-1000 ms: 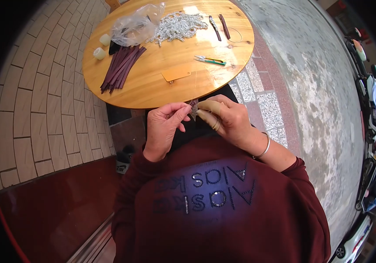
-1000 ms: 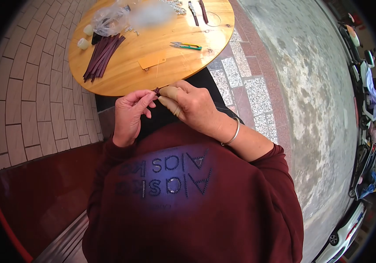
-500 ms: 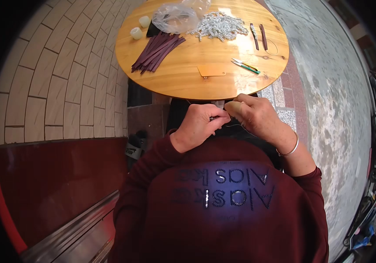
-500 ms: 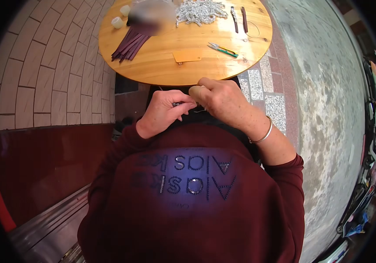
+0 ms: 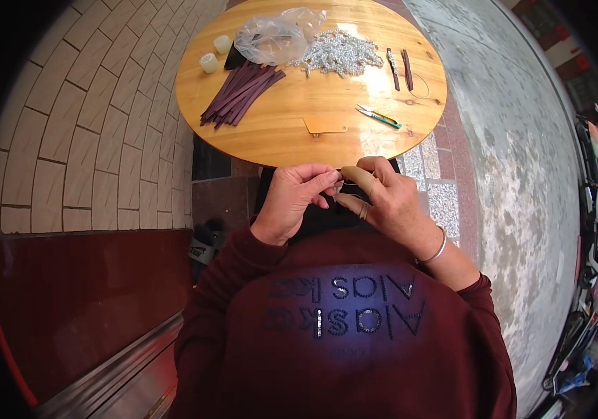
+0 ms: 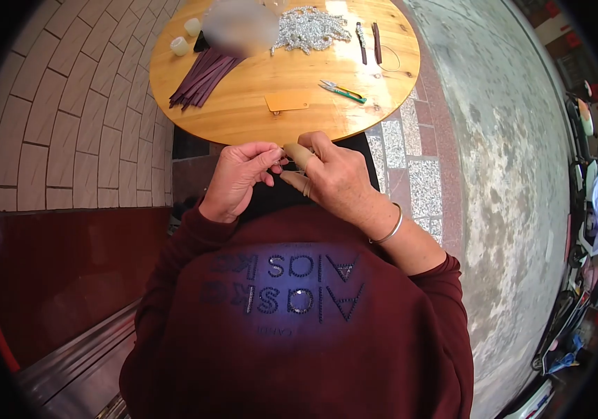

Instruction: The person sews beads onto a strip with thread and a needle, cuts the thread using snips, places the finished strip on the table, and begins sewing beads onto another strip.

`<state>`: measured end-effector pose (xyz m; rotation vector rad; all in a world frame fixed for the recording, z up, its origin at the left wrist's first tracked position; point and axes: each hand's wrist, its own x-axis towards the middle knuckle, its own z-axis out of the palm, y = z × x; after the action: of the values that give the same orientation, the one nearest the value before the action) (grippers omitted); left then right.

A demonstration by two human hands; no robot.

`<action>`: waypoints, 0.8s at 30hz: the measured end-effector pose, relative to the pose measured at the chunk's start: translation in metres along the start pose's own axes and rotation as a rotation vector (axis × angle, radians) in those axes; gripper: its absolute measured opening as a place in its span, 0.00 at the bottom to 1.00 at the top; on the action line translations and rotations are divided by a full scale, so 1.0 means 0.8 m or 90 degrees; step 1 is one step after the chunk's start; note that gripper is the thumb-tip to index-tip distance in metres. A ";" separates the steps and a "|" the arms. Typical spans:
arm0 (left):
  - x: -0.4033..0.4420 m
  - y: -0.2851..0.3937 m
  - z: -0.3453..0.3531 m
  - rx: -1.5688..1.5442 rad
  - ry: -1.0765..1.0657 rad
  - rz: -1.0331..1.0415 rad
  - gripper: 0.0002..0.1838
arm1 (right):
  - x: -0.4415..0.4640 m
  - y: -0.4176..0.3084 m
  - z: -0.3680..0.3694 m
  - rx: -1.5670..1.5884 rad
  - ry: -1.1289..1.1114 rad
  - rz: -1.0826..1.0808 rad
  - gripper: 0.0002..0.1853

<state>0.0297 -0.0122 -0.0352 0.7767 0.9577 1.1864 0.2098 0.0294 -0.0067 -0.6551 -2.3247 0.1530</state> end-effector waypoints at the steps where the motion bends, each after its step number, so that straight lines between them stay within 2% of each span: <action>1: 0.000 -0.002 0.000 -0.015 0.000 -0.005 0.08 | -0.001 0.001 0.003 -0.003 0.001 0.000 0.17; 7: -0.002 -0.006 0.000 0.040 -0.004 0.032 0.07 | -0.011 0.010 0.016 -0.027 0.029 -0.015 0.17; 9: -0.003 -0.007 0.002 0.079 -0.005 0.047 0.07 | -0.006 0.011 0.011 0.117 0.015 0.090 0.14; 10: -0.005 -0.006 0.004 0.195 0.027 0.084 0.07 | -0.003 0.011 0.006 0.114 0.017 0.091 0.14; 11: -0.006 -0.005 0.006 0.310 0.059 0.121 0.07 | -0.001 0.010 0.000 0.205 -0.003 0.171 0.12; 12: -0.005 -0.008 0.007 0.309 0.054 0.122 0.07 | 0.000 0.010 -0.005 0.297 -0.023 0.251 0.11; 13: -0.003 -0.012 0.008 0.362 0.063 0.206 0.06 | 0.004 0.008 -0.006 0.321 -0.064 0.293 0.08; 14: -0.002 -0.013 0.011 0.414 0.072 0.291 0.06 | 0.004 0.009 -0.001 0.317 -0.061 0.295 0.08; 18: -0.006 -0.004 0.011 0.486 0.056 0.269 0.05 | 0.004 0.018 0.018 0.413 -0.044 0.245 0.04; 20: -0.006 -0.004 0.007 0.515 0.043 0.284 0.05 | 0.012 0.019 0.018 0.524 0.052 0.284 0.05; 21: -0.007 -0.004 0.005 0.515 0.042 0.282 0.05 | 0.028 0.017 -0.008 0.658 0.008 0.418 0.06; 22: -0.008 -0.005 0.002 0.520 0.051 0.277 0.05 | 0.047 0.022 -0.029 0.683 0.031 0.454 0.09; 24: -0.008 -0.005 -0.005 0.525 0.060 0.273 0.05 | 0.065 0.053 -0.060 0.870 0.151 0.364 0.12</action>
<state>0.0268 -0.0195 -0.0389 1.6544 1.4287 1.1833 0.2268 0.0884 0.0484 -0.4985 -1.2521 1.6116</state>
